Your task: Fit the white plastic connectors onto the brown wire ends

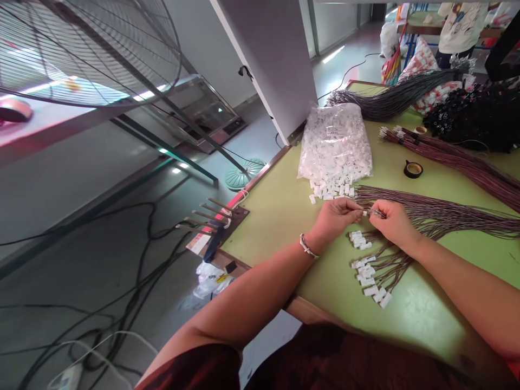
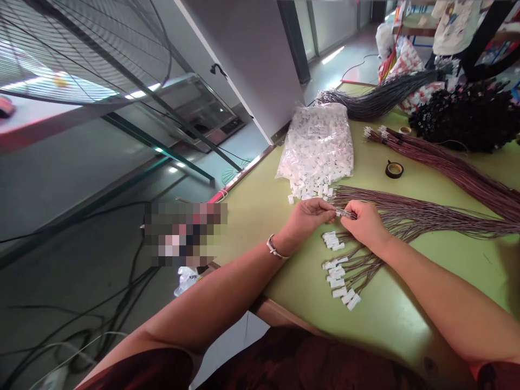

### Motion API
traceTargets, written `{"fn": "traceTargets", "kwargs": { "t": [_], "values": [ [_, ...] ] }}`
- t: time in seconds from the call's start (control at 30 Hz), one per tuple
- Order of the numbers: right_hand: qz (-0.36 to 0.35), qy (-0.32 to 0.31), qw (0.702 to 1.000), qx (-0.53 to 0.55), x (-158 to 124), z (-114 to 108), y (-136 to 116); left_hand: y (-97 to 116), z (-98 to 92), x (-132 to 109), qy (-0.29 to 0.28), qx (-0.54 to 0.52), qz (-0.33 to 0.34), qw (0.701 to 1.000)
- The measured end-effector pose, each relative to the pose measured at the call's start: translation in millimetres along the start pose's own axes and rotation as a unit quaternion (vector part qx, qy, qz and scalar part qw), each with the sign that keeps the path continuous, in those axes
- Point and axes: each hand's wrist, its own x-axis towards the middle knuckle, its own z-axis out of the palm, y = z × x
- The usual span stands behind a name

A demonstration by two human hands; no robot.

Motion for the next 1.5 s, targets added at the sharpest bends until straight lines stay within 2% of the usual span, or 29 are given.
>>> {"fn": "traceTargets", "kwargs": {
  "t": [0.1,0.27,0.53,0.63,0.73,0.9,1.17,1.33,1.5],
  "values": [
    [-0.001,0.007,1.0,0.007,0,2,0,0,5.3,-1,0.011,0.002,0.024,1.0],
    [-0.009,0.015,1.0,0.017,0,2,0,0,11.2,-2,0.016,-0.035,-0.001,0.999],
    [-0.003,0.026,0.999,0.039,0,0,-2,-3,10.5,-3,0.041,-0.046,0.011,0.998],
    [0.007,0.024,0.998,0.052,0,0,-1,-4,8.5,-3,0.031,-0.039,0.007,0.999],
    [0.013,0.021,0.998,0.053,0,0,1,-4,3.5,-2,0.015,0.013,0.0,1.0],
    [-0.009,0.022,1.0,0.019,-2,0,3,-2,-3.8,1,-0.033,0.08,-0.044,0.995],
    [-0.023,0.012,0.999,-0.045,-3,4,2,-3,7.7,-1,-0.008,0.031,-0.031,0.999],
    [-0.024,0.016,0.999,-0.038,0,5,4,-11,9.9,-1,0.022,0.088,0.009,0.996],
    [-0.02,0.019,1.0,0.0,1,2,2,-11,7.9,-2,0.021,0.156,0.076,0.985]
  ]
}}
